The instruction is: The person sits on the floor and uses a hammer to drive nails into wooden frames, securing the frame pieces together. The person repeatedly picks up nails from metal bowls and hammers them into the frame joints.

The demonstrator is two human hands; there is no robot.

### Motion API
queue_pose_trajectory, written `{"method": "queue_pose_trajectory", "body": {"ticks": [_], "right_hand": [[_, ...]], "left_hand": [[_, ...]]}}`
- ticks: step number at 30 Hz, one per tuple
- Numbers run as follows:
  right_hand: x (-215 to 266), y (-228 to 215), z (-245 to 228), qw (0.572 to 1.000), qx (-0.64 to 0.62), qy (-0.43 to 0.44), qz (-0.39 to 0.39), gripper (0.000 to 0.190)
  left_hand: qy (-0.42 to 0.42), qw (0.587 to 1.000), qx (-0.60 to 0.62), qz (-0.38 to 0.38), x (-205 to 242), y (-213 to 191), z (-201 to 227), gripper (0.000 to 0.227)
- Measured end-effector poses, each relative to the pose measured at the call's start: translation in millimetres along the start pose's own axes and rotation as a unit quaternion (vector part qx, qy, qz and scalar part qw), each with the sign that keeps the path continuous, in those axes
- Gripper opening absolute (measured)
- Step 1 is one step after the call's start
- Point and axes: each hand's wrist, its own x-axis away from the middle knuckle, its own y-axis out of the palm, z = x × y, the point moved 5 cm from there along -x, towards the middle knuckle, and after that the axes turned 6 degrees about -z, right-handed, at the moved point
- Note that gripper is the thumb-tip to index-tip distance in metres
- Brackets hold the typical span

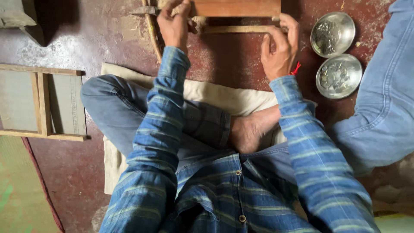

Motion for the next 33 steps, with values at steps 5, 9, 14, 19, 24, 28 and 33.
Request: {"method": "queue_pose_trajectory", "body": {"ticks": [5,9,14,19,24,28,33], "right_hand": [[-8,17,-12,0.998,0.027,0.015,-0.059,0.020],[-16,39,-22,0.973,0.159,-0.037,-0.162,0.033],[-19,43,-5,0.936,0.096,0.192,-0.280,0.018],[23,62,-7,0.899,-0.055,0.377,-0.216,0.049],[57,104,-1,0.855,-0.127,0.487,-0.130,0.039],[67,137,2,0.848,-0.127,0.514,0.011,0.030],[45,158,8,0.819,-0.081,0.565,0.064,0.043]], "left_hand": [[0.036,0.999,0.011,-0.005,-8,8,14,0.032],[-0.005,1.000,0.025,-0.010,1,2,2,0.032],[-0.016,0.999,0.026,-0.010,-6,10,10,0.034],[0.009,1.000,0.023,-0.017,1,5,11,0.033],[0.003,1.000,-0.009,-0.012,0,11,11,0.034],[0.013,0.999,0.021,-0.026,6,9,10,0.032],[0.005,0.999,0.027,-0.021,4,15,19,0.033]]}}
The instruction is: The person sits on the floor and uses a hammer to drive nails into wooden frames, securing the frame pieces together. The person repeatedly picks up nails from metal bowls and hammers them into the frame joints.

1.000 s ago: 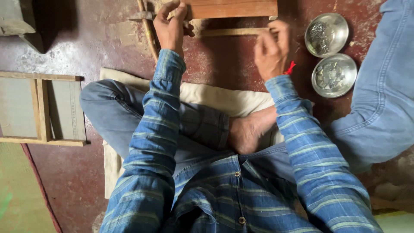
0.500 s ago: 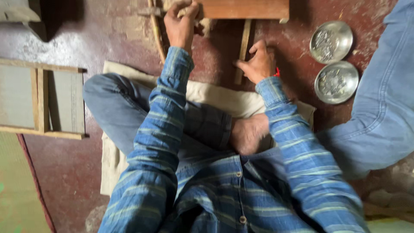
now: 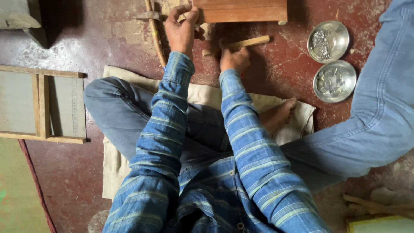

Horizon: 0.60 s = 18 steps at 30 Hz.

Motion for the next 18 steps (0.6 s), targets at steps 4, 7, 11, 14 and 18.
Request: {"method": "queue_pose_trajectory", "body": {"ticks": [4,7,11,14,18], "right_hand": [[-9,2,-11,0.995,-0.058,0.074,0.029,0.058],[-14,2,-13,0.996,-0.035,0.082,0.011,0.063],[-16,-14,-3,1.000,0.004,0.003,-0.006,0.067],[-35,-46,19,0.949,-0.290,0.034,-0.121,0.059],[-86,-133,10,0.942,-0.307,-0.091,-0.099,0.039]], "left_hand": [[-0.009,1.000,-0.013,0.010,3,-2,-2,0.034],[0.007,1.000,-0.025,0.006,4,-1,-7,0.034],[-0.006,1.000,-0.002,-0.002,6,-3,-15,0.033],[-0.023,0.999,-0.022,-0.003,5,-2,-22,0.032],[-0.016,1.000,-0.002,-0.016,11,-3,-25,0.031]]}}
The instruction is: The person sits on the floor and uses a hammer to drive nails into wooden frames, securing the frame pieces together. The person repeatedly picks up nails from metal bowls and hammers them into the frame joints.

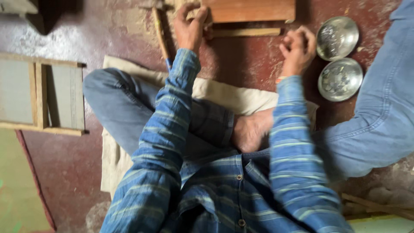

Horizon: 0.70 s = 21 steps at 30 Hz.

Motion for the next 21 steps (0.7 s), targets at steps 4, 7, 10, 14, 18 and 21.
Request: {"method": "queue_pose_trajectory", "body": {"ticks": [4,7,10,14,18,21], "right_hand": [[-30,-10,-28,0.986,0.122,0.019,-0.115,0.030],[-32,9,-31,0.971,0.162,-0.020,-0.177,0.025],[-29,7,-23,0.977,0.142,-0.016,-0.160,0.022],[-28,1,-14,0.979,0.147,-0.042,-0.138,0.020],[-33,-4,-7,0.976,0.153,-0.056,-0.148,0.019],[-37,3,-3,0.973,0.150,-0.065,-0.160,0.018]], "left_hand": [[-0.015,1.000,-0.005,-0.009,4,2,-7,0.034],[-0.013,1.000,-0.016,-0.002,9,-9,-12,0.034],[0.008,1.000,-0.021,-0.019,11,-9,-21,0.031],[0.012,0.999,-0.041,-0.025,17,-12,-27,0.034],[0.011,0.997,-0.080,-0.016,21,-5,-29,0.038],[0.011,0.995,-0.096,0.002,19,-5,-22,0.039]]}}
